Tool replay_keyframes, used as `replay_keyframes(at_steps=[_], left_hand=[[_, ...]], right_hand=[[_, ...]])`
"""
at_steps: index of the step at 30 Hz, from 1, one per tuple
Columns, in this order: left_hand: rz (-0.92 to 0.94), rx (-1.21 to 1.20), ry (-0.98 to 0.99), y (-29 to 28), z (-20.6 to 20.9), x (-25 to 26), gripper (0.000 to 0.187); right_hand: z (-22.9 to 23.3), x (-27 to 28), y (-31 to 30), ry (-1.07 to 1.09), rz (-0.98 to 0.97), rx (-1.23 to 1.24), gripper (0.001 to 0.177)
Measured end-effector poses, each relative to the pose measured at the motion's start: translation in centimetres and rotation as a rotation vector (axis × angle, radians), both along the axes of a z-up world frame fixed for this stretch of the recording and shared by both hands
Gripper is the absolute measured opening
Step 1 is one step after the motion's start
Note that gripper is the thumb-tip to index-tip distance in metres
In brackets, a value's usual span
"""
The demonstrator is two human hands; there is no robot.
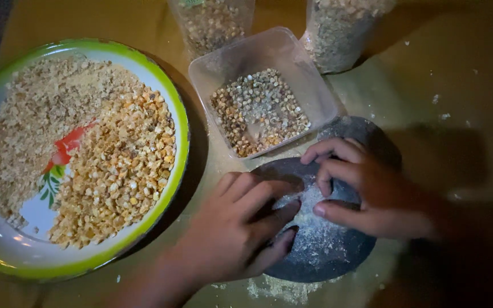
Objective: Grinding grains manually using a stone mortar and pestle on a workspace
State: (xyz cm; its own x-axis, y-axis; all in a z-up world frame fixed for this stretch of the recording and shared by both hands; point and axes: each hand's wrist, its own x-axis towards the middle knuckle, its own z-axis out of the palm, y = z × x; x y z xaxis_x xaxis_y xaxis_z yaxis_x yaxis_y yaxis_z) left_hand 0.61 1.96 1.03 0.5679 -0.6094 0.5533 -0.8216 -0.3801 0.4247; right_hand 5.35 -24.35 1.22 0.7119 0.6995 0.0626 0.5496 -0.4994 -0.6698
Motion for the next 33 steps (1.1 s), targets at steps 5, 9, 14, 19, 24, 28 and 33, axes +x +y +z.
replay_keyframes(at_steps=[5, 9, 14, 19, 24, 28, 33], left_hand=[[0.054, 0.018, 0.064, -0.4, -0.1, -0.3, 0.022], [0.155, -0.020, 0.057, -1.1, -0.5, -0.5, 0.014], [0.181, -0.026, 0.072, -1.5, -0.3, -0.6, 0.014], [0.152, 0.004, 0.086, -1.8, -0.8, -0.6, 0.014], [0.189, -0.031, 0.063, -2.4, -0.5, -0.7, 0.019], [0.182, -0.022, 0.021, -2.4, -0.8, -0.6, 0.014], [0.196, 0.117, -0.147, -3.2, -0.8, -1.2, 0.006]], right_hand=[[0.0, 0.1, -0.1, -0.008, 0.011, -0.009, 0.023], [0.6, -0.1, 0.3, -0.006, 0.016, -0.028, 0.022], [0.6, -0.2, 0.4, -0.007, -0.001, -0.043, 0.021], [0.2, -0.1, 0.4, -0.070, 0.016, -0.044, 0.019], [0.4, -0.2, 0.3, -0.008, 0.013, -0.033, 0.021], [0.5, -0.2, 0.4, -0.044, -0.002, -0.084, 0.021], [0.8, 0.0, 0.3, 0.019, 0.059, -0.029, 0.019]])
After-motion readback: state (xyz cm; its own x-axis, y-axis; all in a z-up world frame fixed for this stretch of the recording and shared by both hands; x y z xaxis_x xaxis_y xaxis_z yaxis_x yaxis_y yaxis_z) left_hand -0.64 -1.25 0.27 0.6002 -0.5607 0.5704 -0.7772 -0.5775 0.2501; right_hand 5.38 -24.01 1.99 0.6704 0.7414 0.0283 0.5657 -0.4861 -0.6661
